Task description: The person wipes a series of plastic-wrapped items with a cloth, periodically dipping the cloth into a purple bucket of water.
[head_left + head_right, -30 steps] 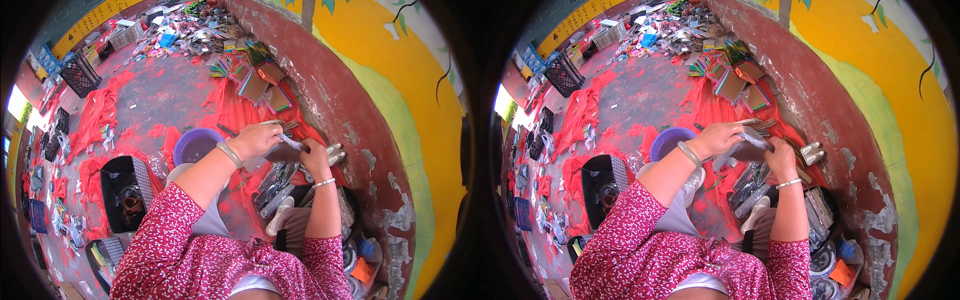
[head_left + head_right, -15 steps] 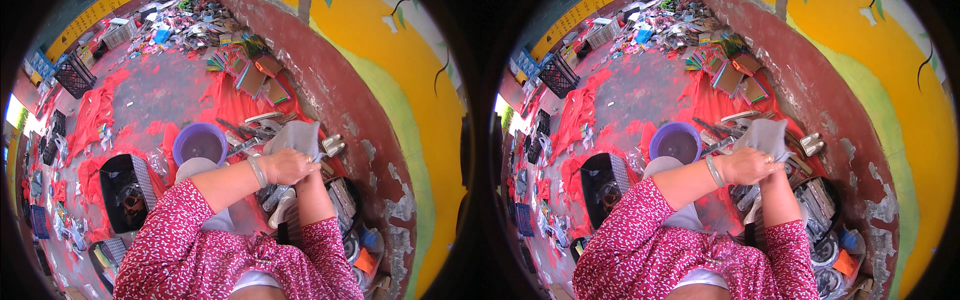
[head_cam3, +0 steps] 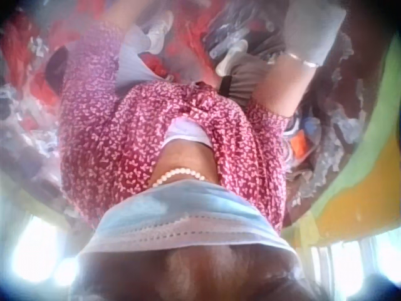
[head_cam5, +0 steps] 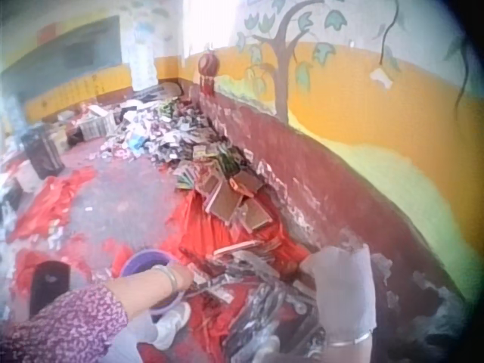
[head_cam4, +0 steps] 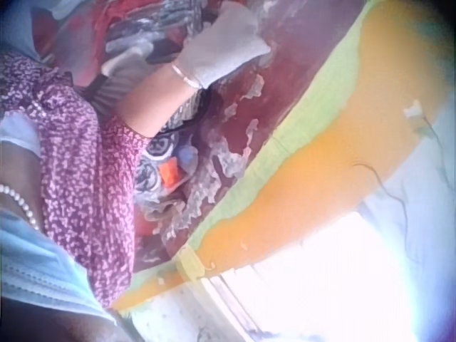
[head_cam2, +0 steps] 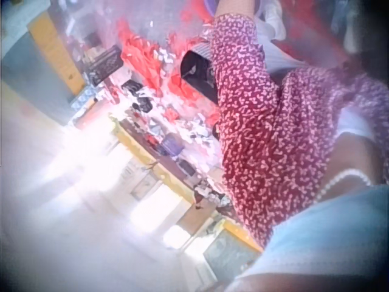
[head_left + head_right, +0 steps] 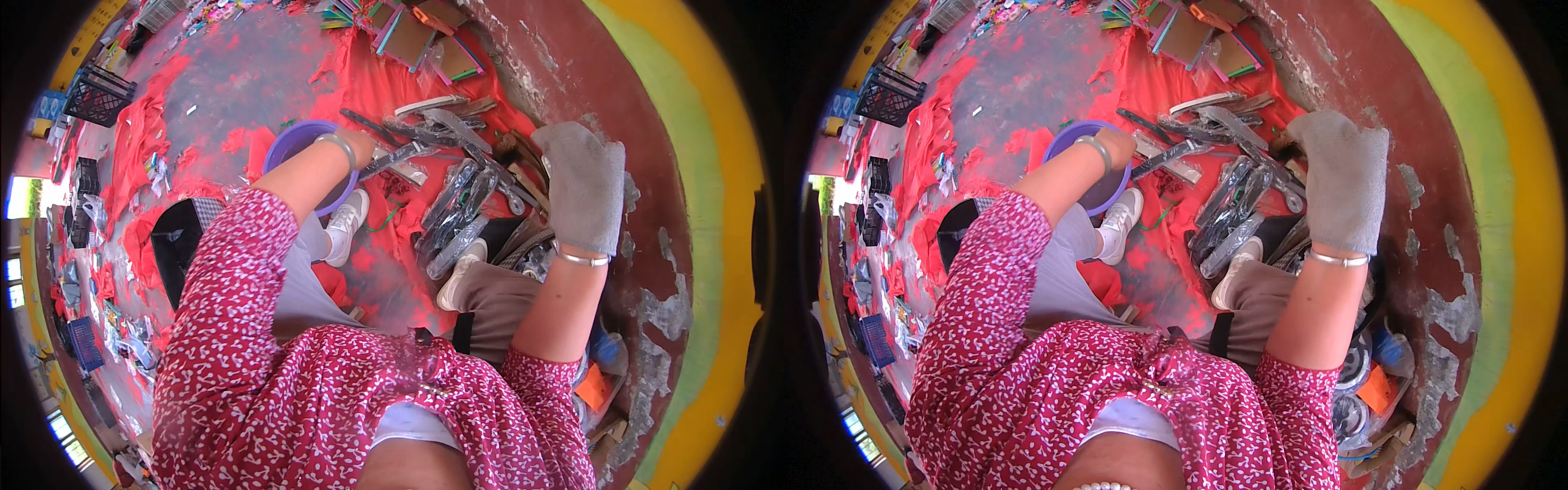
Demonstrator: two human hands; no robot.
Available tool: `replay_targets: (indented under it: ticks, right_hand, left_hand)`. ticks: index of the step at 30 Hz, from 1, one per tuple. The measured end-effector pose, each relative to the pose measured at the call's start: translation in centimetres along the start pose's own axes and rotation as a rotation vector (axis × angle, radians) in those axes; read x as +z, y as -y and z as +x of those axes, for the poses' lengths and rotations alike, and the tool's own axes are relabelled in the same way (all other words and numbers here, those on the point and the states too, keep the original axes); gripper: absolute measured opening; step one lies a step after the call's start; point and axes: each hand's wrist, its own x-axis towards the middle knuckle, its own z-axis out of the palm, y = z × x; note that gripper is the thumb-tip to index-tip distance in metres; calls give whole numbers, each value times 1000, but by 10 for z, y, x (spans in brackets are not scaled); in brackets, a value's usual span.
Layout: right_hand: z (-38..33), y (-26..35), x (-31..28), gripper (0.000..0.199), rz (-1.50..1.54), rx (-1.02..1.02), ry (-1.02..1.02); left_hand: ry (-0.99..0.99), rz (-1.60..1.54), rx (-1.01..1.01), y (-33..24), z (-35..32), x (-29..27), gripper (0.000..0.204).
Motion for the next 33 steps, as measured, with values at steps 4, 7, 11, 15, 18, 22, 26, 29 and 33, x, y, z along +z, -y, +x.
replay_targets:
  ticks: [4, 7, 11, 15, 18, 22, 26, 29, 33]
  right_hand:
    - [11, 5, 6, 14, -211, -24, 273]
    - [14, 1, 15, 13, -173, -54, 271]
    - [16, -5, 26, 13, -155, -46, 288]
    - [22, -11, 41, 12, -123, -52, 285]
    - [22, -11, 46, 11, -120, -50, 295]
    - [14, -7, 46, 11, -127, -34, 292]
    - [9, -3, 47, 10, -100, -65, 245]
    - [7, 0, 39, 10, -117, -55, 200]
    - [3, 7, 28, 10, -155, -55, 142]
  left_hand:
    - [-142, -361, -98, 9, 88, 45, 24]
    - [-49, -447, -119, -19, 138, 93, 25]
    - [-187, -640, -324, -57, 165, 140, 32]
    - [-128, -616, -438, -50, 202, 189, 36]
    - [-186, -580, -437, -39, 208, 200, 32]
    - [-185, -552, -336, -39, 216, 200, 32]
    - [-199, -726, -351, -44, 183, 179, 35]
    - [-74, -1038, -267, -46, 168, 157, 34]
    - [49, -1703, -50, -51, 127, 127, 34]
